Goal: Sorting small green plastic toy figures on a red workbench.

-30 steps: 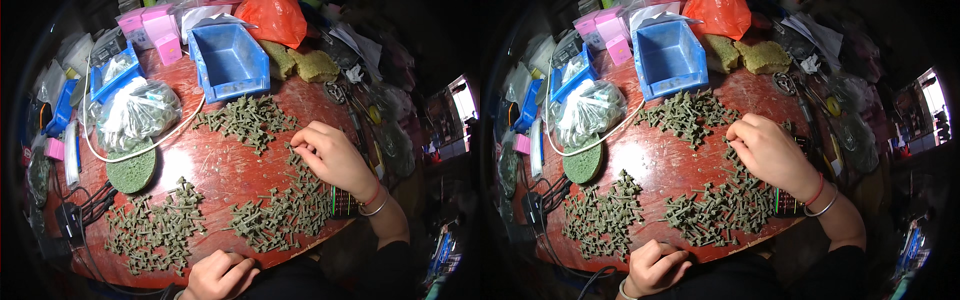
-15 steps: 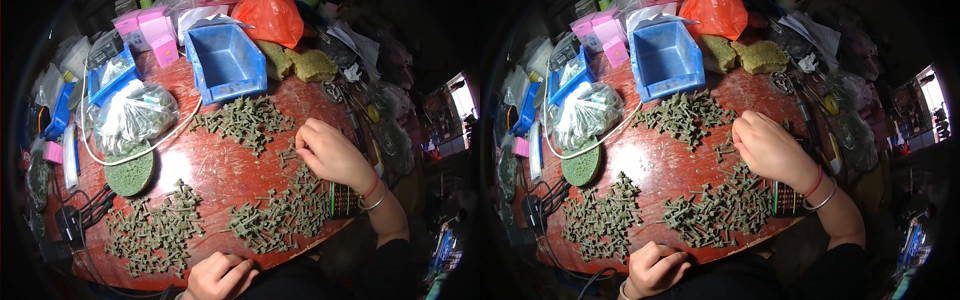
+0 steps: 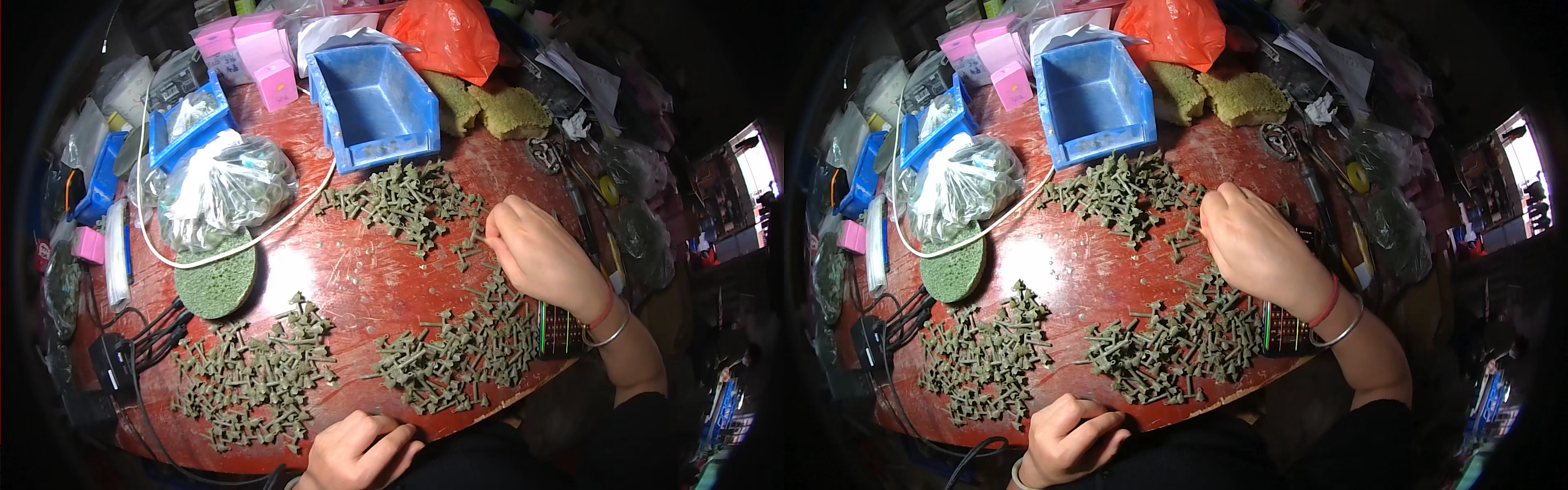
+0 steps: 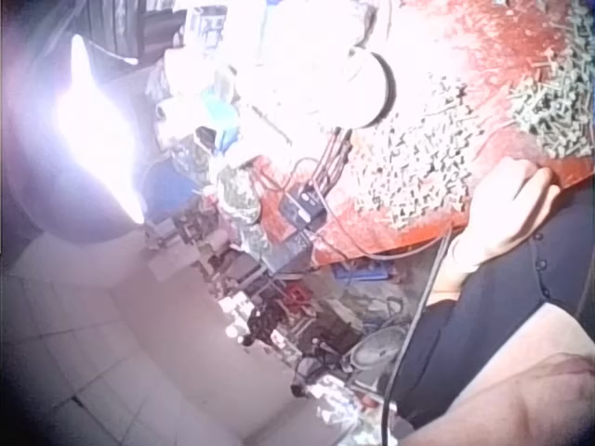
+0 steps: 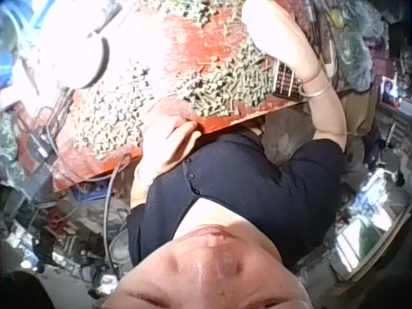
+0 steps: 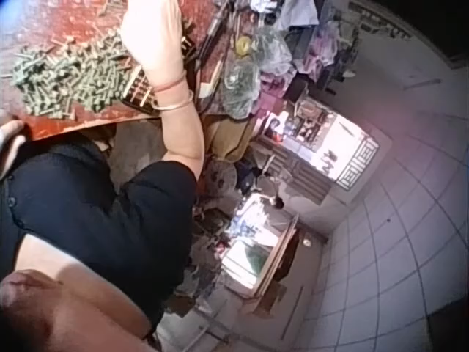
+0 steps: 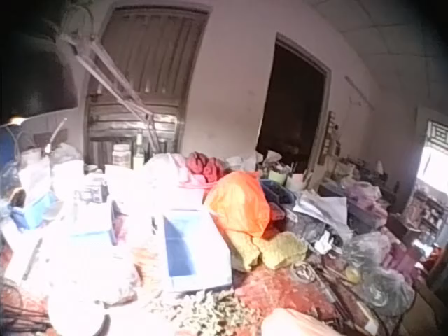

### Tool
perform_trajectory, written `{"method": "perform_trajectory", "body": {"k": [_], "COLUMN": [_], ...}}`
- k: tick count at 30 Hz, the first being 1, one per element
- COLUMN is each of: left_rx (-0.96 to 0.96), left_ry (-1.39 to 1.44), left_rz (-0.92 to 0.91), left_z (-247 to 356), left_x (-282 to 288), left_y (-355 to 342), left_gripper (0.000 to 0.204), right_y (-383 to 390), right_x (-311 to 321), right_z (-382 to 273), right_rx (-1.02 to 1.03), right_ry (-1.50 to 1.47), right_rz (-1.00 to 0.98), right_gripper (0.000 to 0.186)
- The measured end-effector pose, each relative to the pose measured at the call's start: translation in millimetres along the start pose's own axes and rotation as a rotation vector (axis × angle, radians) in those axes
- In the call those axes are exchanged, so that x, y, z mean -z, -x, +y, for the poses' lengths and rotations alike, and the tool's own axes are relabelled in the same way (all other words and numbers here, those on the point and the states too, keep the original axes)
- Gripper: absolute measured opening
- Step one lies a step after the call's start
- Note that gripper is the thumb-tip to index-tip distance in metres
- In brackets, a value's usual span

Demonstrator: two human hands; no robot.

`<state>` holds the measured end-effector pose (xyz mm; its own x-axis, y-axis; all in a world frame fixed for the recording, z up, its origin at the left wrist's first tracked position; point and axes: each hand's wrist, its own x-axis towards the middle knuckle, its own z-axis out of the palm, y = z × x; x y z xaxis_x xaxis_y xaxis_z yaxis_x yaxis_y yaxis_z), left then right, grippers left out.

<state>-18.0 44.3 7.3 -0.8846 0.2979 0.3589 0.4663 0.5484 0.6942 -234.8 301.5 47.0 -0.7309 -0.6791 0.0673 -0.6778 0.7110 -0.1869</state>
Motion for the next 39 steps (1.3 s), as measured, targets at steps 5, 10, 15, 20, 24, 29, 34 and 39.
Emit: {"method": "perform_trajectory", "body": {"k": [5,10,15,20,24,29,34,39], "left_rx": [0.005,-0.003,0.006,-0.003,0.016,0.019,0.026,0.03], "left_ry": [0.003,0.006,0.051,0.063,0.067,0.084,0.045,0.043], "left_rz": [0.002,0.003,-0.006,-0.011,-0.023,-0.009,0.0,0.042], "left_z": [0,-2,-1,-2,-1,-1,-1,9], "left_x": [1,2,5,4,7,6,5,3], "left_y": [2,4,-1,-2,-2,-1,3,0], "left_gripper": [0.028,0.027,0.026,0.027,0.026,0.024,0.025,0.025], "right_y": [-13,-36,-53,-61,-62,-52,-23,-5], "right_x": [4,-1,-28,-38,-25,11,19,7], "right_z": [-30,-82,-102,-107,-103,-56,-8,1], "right_rx": [0.057,0.271,0.365,0.44,0.4,0.129,-0.001,-0.076], "right_ry": [-0.312,-0.624,-0.755,-0.682,-0.649,-0.502,-0.341,-0.374], "right_rz": [0.164,0.082,-0.028,-0.045,-0.028,0.108,0.122,-0.075], "right_gripper": [0.012,0.013,0.014,0.016,0.015,0.011,0.009,0.007]}}
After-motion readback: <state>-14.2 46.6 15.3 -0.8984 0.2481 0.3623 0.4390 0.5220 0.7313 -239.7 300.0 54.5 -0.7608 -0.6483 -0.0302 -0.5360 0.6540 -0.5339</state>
